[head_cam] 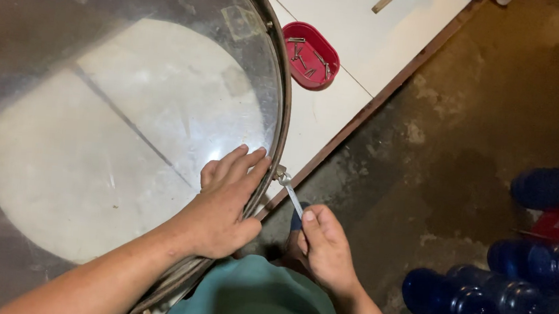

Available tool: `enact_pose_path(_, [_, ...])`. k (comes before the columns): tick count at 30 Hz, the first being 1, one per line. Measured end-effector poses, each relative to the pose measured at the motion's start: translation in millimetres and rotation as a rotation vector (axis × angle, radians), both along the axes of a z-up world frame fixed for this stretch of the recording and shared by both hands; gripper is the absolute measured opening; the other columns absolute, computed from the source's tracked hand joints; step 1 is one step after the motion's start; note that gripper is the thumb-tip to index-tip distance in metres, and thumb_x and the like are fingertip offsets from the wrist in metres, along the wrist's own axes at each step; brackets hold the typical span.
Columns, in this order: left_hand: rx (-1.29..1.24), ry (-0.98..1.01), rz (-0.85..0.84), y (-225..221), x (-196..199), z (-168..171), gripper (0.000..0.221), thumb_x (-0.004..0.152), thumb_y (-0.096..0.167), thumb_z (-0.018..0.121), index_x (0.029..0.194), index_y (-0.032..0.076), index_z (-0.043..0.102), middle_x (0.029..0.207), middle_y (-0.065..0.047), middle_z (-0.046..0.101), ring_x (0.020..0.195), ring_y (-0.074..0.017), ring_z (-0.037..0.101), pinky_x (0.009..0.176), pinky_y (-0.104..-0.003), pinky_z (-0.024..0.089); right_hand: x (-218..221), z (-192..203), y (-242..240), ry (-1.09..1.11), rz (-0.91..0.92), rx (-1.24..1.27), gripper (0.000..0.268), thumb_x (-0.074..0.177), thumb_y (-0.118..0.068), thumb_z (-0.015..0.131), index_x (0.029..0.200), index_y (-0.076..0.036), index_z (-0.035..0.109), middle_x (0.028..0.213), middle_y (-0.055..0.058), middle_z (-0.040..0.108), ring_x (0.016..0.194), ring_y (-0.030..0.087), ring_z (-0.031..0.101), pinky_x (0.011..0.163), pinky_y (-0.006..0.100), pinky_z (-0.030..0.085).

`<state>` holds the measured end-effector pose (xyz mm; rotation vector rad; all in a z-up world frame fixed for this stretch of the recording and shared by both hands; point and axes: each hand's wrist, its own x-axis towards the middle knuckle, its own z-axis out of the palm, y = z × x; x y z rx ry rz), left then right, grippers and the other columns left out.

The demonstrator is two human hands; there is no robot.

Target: Repairing a drum by tightening or loosening the tension rods using a wrench

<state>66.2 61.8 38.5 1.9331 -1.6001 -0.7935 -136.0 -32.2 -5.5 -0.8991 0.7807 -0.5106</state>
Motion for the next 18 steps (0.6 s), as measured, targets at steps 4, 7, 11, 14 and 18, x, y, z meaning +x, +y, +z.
enact_pose_path(4, [-0.015, -0.025, 0.012, 1, -1, -1, 0.097, 0.071, 0.027, 0.053, 0.159, 0.001, 0.024, 0.168, -0.021, 0.020, 0.157, -0.0404, 0.006, 0.118, -0.056, 0.006, 6, -1, 4, 0.208, 0.031, -0.032, 0.026, 0.106, -0.029, 0.051, 0.095, -0.004, 0.050, 0.050, 0.006, 0.040, 0.037, 0.016, 0.030, 0.035, 0.032, 0.028])
enact_pose_path(7, [-0.021, -0.038, 0.012, 2, -2, -1, 0.097, 0.071, 0.027, 0.053, 0.159, 0.001, 0.023, 0.167, -0.022, 0.021, 0.156, -0.0414, 0.006, 0.118, -0.056, 0.008, 11, 4, 10, 0.165, -0.056, 0.104, 0.023, 0.106, -0.024, 0.052, 0.092, -0.006, 0.049, 0.049, 0.005, 0.036, 0.036, 0.014, 0.024, 0.032, 0.032, 0.019])
enact_pose_path(11, [-0.026, -0.027, 0.025, 2, -4, 0, 0.095, 0.072, 0.024, 0.052, 0.159, 0.000, 0.024, 0.168, -0.022, 0.020, 0.157, -0.0411, 0.006, 0.118, -0.054, 0.008, 12, 8, 12, 0.094, -0.050, 0.180, 0.021, 0.108, -0.022, 0.050, 0.095, -0.006, 0.047, 0.051, 0.005, 0.033, 0.036, 0.014, 0.022, 0.032, 0.030, 0.017])
enact_pose_path(14, [-0.025, -0.029, 0.031, 2, -4, 0, 0.093, 0.074, 0.025, 0.052, 0.159, 0.001, 0.025, 0.168, -0.022, 0.021, 0.156, -0.0409, 0.006, 0.118, -0.055, 0.008, 10, -2, 8, 0.061, -0.017, 0.223, 0.019, 0.109, -0.024, 0.047, 0.100, -0.008, 0.048, 0.054, 0.000, 0.025, 0.038, 0.009, 0.014, 0.035, 0.029, 0.011])
enact_pose_path(18, [-0.057, -0.044, 0.047, 1, -5, -3, 0.094, 0.071, 0.024, 0.053, 0.158, 0.001, 0.028, 0.167, -0.021, 0.025, 0.156, -0.0420, 0.010, 0.117, -0.056, 0.010, 6, -12, -14, 0.024, 0.103, 0.189, 0.021, 0.106, -0.025, 0.054, 0.092, -0.011, 0.048, 0.052, 0.000, 0.027, 0.037, 0.011, 0.019, 0.033, 0.029, 0.019])
